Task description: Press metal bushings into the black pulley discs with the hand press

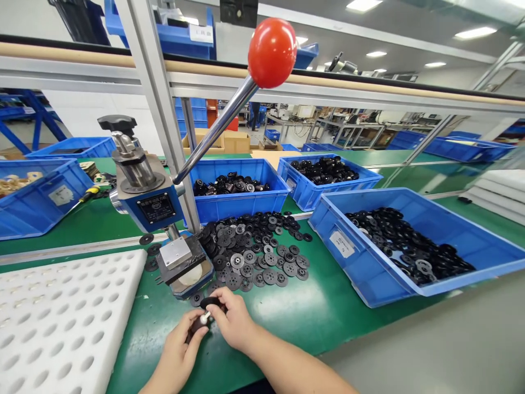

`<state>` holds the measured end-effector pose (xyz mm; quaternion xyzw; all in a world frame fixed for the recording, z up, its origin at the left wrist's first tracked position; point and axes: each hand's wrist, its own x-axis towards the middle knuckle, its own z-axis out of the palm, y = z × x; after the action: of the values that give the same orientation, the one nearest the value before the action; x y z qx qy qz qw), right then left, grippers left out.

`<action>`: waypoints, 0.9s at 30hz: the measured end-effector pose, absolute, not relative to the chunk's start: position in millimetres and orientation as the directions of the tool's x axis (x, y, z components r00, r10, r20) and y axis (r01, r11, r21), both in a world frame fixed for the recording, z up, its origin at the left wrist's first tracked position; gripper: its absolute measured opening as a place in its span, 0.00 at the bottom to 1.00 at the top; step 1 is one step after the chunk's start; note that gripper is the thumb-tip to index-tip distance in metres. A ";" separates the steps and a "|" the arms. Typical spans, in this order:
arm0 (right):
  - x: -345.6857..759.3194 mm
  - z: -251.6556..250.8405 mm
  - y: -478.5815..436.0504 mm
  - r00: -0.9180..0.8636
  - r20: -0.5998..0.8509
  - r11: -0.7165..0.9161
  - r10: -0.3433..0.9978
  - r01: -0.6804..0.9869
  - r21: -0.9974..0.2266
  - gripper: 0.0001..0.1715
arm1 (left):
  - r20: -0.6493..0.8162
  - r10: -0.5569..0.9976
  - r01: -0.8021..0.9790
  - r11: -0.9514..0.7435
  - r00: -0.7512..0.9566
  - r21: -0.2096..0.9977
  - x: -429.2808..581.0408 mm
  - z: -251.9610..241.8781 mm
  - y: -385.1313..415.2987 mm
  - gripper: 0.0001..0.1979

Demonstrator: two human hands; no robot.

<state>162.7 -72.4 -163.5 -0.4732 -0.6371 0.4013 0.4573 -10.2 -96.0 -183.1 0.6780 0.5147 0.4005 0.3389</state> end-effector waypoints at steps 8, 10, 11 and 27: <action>163.7 -160.7 -72.6 -0.225 0.501 0.549 0.836 0.369 -0.750 0.16 | 0.206 0.965 0.451 -0.257 0.160 0.855 -10.2 -180.1 -94.3 0.15; 164.2 -158.2 -72.8 -0.248 0.572 0.623 0.782 0.348 -0.701 0.17 | 0.210 0.965 0.449 -0.258 0.154 0.855 -10.8 -179.7 -93.8 0.15; 164.4 -156.7 -72.9 -0.259 0.611 0.663 0.748 0.330 -0.672 0.18 | 0.212 0.966 0.449 -0.257 0.149 0.856 -11.1 -179.3 -93.7 0.16; 161.8 -150.2 -77.0 -0.389 0.601 0.715 0.698 0.334 -0.614 0.21 | 0.145 0.987 0.386 -0.163 0.076 0.908 -11.7 -175.3 -93.9 0.20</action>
<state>161.8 -77.0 -150.2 -0.3193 -0.8085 0.2015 0.4514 -11.7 -93.9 -175.3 0.6387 0.5372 0.4166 0.3605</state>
